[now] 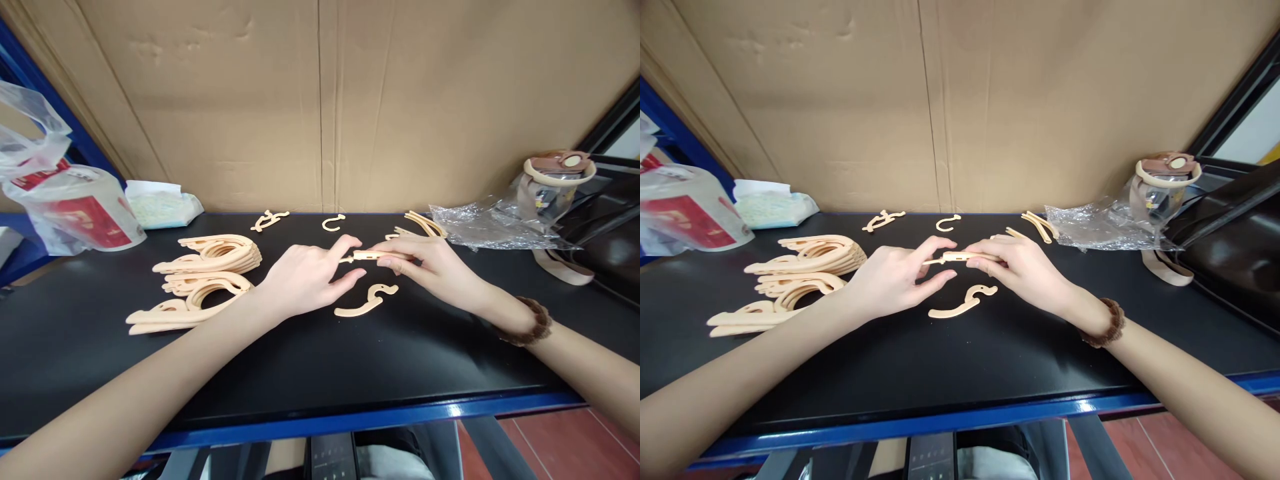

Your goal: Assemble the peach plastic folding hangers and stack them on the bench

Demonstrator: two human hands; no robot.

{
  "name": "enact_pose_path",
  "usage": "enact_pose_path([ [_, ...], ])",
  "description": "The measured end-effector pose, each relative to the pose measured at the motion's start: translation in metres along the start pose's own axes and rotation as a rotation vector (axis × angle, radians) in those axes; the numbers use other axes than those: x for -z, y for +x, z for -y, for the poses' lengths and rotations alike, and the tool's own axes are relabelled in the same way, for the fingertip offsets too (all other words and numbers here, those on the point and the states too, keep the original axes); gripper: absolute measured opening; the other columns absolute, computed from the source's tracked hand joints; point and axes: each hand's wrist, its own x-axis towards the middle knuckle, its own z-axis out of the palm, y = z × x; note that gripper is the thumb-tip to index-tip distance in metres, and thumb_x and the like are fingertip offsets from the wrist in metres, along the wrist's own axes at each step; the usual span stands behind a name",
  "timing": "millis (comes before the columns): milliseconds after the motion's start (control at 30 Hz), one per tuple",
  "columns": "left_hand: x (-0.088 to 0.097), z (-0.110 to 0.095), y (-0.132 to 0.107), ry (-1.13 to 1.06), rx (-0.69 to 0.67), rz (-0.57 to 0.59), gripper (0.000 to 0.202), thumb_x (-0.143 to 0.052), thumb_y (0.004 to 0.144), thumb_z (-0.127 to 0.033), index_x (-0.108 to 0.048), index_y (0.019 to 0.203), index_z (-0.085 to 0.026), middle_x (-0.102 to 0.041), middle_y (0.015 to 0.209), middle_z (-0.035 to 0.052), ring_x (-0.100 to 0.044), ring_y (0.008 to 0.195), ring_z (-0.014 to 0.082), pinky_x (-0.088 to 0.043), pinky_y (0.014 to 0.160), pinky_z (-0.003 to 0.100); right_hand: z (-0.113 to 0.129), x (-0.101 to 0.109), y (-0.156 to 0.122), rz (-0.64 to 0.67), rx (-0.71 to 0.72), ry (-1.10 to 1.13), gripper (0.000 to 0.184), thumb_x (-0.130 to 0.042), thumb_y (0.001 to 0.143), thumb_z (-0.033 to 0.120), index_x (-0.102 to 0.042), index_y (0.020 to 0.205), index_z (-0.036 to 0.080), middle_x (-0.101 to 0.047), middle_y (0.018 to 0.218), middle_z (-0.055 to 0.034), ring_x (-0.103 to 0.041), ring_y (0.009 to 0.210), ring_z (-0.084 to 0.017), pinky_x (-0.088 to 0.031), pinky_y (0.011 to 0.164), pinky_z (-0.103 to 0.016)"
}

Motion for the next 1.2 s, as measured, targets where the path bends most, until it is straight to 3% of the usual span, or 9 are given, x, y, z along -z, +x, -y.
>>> enact_pose_path([
  [167, 0.004, 0.002, 0.002, -0.165, 0.111, -0.019, 0.040, -0.051, 0.087, -0.053, -0.053, 0.113, -0.023, -0.041, 0.046, -0.0099, -0.050, 0.043, 0.0136, -0.030, 0.052, 0.023, -0.001, -0.001, -0.002, 0.027, -0.094, 0.056, 0.027, -0.050, 0.094, 0.043, -0.062, 0.106, 0.022, -0.066, 0.089, -0.0009, -0.057, 0.070, -0.013, -0.041, 0.063, -0.025],
  [433, 0.004, -0.001, 0.000, -0.203, 0.045, -0.045, 0.034, -0.048, 0.090, -0.050, -0.054, 0.111, -0.023, -0.036, 0.045, -0.0107, -0.043, 0.039, 0.0116, -0.027, 0.049, 0.022, 0.001, -0.003, -0.002, 0.045, -0.029, 0.137, 0.019, -0.054, 0.093, 0.036, -0.063, 0.104, 0.023, -0.064, 0.091, 0.0006, -0.059, 0.076, -0.011, -0.044, 0.067, -0.022],
  [600, 0.003, 0.002, 0.000, -0.131, -0.034, -0.051, 0.035, -0.044, 0.093, -0.050, -0.053, 0.111, -0.021, -0.041, 0.046, -0.0099, -0.045, 0.038, 0.0118, -0.027, 0.046, 0.021, 0.001, -0.003, -0.003, 0.057, -0.023, 0.140, 0.019, -0.054, 0.093, 0.036, -0.063, 0.107, 0.026, -0.064, 0.091, 0.0022, -0.059, 0.075, -0.010, -0.043, 0.066, -0.022],
  [867, 0.003, 0.002, -0.004, 0.089, -0.122, -0.010, 0.039, -0.031, 0.098, -0.046, -0.044, 0.124, -0.020, -0.066, 0.061, -0.0030, -0.063, 0.050, 0.0186, -0.036, 0.046, 0.024, 0.002, -0.007, -0.005, 0.067, -0.048, 0.171, 0.021, -0.053, 0.093, 0.038, -0.064, 0.104, 0.024, -0.065, 0.094, 0.0019, -0.059, 0.077, -0.010, -0.043, 0.069, -0.021],
  [1200, -0.002, 0.004, -0.006, 0.228, -0.310, -0.116, 0.034, -0.022, 0.102, -0.036, -0.041, 0.123, -0.017, -0.071, 0.067, -0.0013, -0.067, 0.052, 0.0173, -0.034, 0.040, 0.024, 0.002, -0.010, -0.004, 0.113, -0.129, 0.281, 0.028, -0.053, 0.091, 0.044, -0.064, 0.104, 0.021, -0.066, 0.085, 0.0002, -0.055, 0.069, -0.011, -0.041, 0.062, -0.022],
])
